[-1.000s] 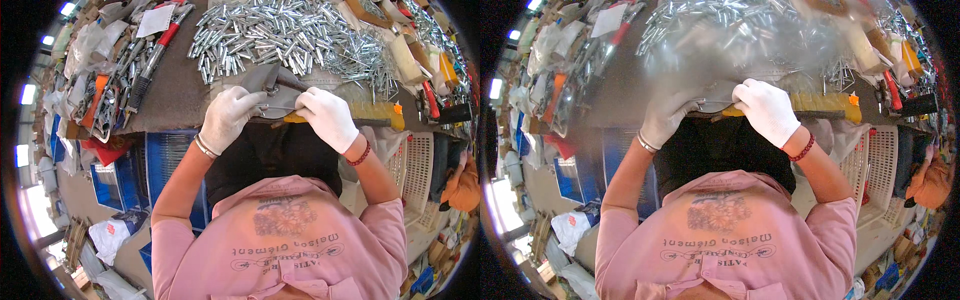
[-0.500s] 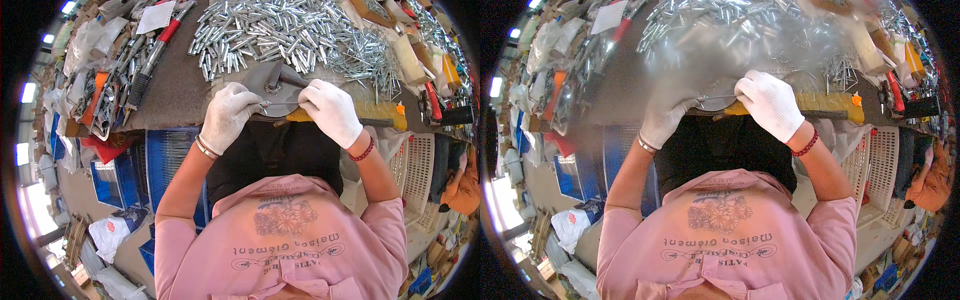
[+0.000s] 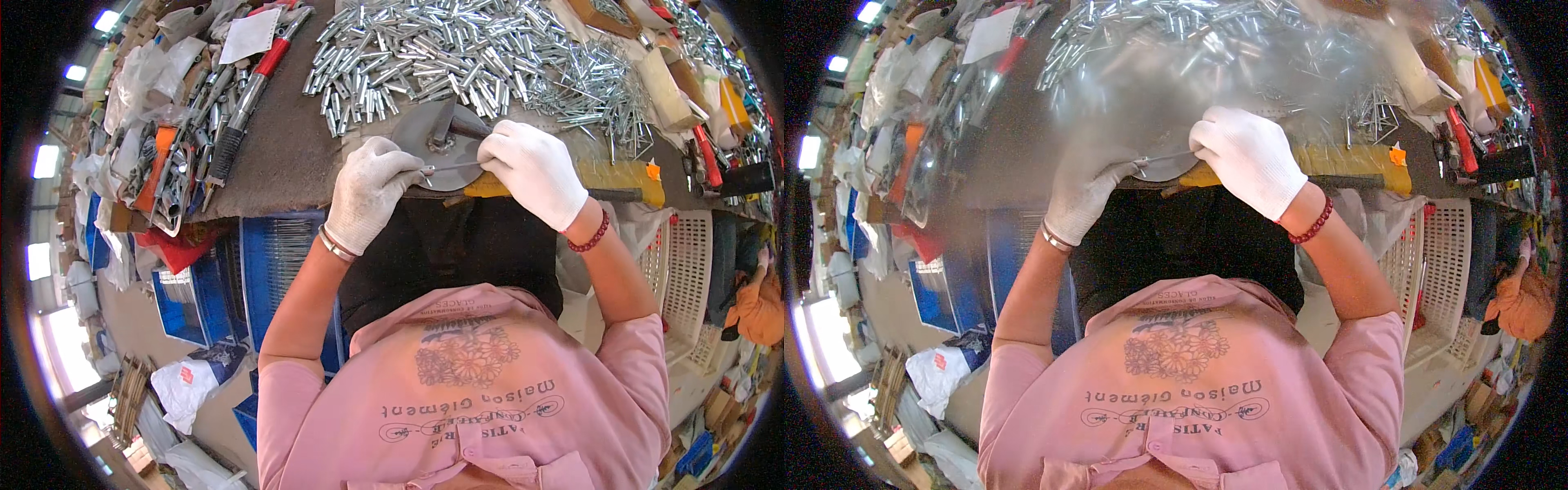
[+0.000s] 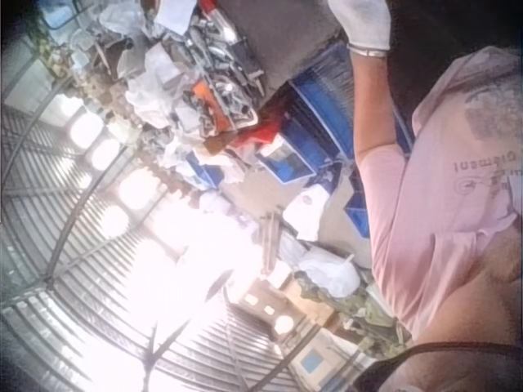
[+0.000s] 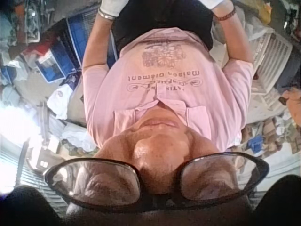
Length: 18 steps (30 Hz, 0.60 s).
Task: Assembling small metal tubes into a jig and tapping them with a hammer in a workshop setting.
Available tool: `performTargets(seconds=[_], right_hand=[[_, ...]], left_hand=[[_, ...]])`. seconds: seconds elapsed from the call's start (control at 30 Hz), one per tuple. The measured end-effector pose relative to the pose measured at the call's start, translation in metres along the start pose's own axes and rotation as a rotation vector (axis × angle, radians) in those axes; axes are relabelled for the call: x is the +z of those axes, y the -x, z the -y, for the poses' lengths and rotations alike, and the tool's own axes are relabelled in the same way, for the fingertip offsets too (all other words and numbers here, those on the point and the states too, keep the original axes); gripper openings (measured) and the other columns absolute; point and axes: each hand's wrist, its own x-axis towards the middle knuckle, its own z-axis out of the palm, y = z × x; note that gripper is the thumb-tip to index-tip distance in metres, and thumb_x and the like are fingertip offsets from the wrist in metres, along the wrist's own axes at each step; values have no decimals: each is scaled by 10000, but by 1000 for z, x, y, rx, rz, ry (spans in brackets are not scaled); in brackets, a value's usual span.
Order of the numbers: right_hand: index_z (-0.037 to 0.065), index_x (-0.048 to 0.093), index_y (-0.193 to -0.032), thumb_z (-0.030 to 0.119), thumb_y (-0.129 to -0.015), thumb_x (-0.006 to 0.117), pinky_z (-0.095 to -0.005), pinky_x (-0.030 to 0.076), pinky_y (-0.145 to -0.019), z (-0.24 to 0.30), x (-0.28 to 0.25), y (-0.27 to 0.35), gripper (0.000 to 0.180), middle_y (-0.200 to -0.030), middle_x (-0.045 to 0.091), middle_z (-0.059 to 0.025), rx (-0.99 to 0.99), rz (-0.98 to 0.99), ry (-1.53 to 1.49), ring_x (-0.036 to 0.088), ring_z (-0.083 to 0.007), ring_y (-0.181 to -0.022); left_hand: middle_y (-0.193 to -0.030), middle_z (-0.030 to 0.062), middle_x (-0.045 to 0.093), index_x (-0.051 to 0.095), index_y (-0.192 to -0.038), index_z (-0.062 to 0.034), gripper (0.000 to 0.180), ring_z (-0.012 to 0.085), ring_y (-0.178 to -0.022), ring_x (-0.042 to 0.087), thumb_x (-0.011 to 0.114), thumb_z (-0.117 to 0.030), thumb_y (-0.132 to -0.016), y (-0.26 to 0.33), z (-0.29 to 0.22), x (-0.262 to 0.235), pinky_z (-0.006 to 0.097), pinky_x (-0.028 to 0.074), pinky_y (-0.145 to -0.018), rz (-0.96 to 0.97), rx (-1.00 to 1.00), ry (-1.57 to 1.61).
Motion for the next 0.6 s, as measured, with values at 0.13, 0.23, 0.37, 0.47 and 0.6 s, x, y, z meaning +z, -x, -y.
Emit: performTargets(seconds=[0.13,0.23,0.37,0.47,0.6], right_hand=[[102,717,-858,119,-894,739,-403,566,-786,-10,8,-7,46,-911,669,-63,9,29,-70,698,-298,-886],[119,768,-902,152,-869,782,-391,566,-782,-6,12,-7,49,-938,671,-47,-23,-11,12,692,-278,-889],[159,795,-970,203,-800,858,-397,559,-761,31,12,-4,187,-917,631,-25,-134,-68,4,662,-259,-870],[177,770,-954,193,-831,816,-406,567,-735,49,25,-4,132,-879,607,-24,-162,-52,17,655,-250,-846],[174,786,-1000,173,-823,835,-396,544,-732,50,46,2,184,-889,611,-20,-142,-63,54,649,-250,-847]], left_hand=[[-903,102,682,791,-926,-78,124,324,-877,691,847,-59,-817,-5,1,-2,427,550,-783,-40,52,-6],[-902,103,682,786,-927,-73,128,323,-874,690,843,-50,-815,-6,-7,-4,423,549,-781,-79,32,6],[-901,108,680,779,-927,-68,127,324,-883,689,838,-45,-817,-6,-3,-3,421,549,-786,-62,29,4],[-907,111,679,774,-933,-70,129,327,-890,687,832,-45,-821,-3,3,0,423,549,-789,-41,6,71],[-933,108,675,771,-954,-84,147,331,-910,684,829,-47,-824,-3,4,-1,435,549,-803,-57,42,40]])
